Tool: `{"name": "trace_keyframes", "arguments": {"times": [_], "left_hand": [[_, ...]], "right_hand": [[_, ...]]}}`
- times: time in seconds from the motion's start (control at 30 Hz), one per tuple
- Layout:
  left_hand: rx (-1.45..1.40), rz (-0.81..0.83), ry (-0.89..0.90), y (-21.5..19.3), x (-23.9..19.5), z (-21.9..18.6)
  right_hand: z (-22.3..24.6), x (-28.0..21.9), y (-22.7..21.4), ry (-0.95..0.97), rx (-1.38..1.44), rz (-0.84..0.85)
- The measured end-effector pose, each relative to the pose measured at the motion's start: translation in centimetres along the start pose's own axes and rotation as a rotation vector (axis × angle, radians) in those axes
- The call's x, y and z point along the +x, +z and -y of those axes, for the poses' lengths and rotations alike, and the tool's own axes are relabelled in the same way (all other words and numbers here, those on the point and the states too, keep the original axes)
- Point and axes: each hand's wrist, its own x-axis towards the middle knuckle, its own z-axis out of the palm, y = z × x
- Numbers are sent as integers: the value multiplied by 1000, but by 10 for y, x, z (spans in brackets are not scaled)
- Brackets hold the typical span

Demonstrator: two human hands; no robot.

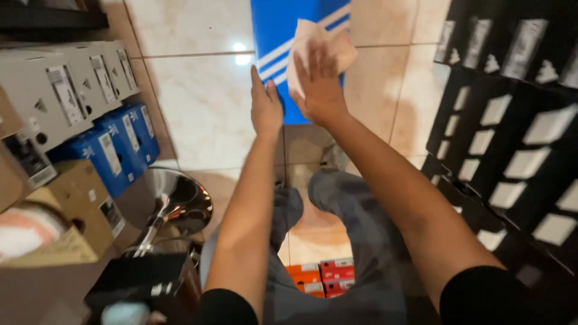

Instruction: Cleaning shoeboxes with a cloth in a storage area

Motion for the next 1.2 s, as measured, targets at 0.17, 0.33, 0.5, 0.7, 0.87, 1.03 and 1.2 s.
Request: {"name": "trace_keyframes", "arguments": {"times": [0.17,0.33,0.5,0.7,0.87,1.03,1.2], "left_hand": [[211,-226,82,21,7,22],[251,-322,157,4,-1,1],[133,-171,29,-1,-2,-1],[52,-10,1,-18,-5,-2],[-81,-107,126,3,8,22],[-282,-389,251,7,5,41],[530,-288,682,19,13,28]], "right_hand": [[-21,32,3,-347,134,66],[-56,148,-22,-123,17,-32],[18,163,11,-3,45,-78],[-37,128,1,-305,93,-93],[-11,166,16,-23,-8,-139],[25,93,36,22,388,340],[-41,64,7,36,169,-329]]}}
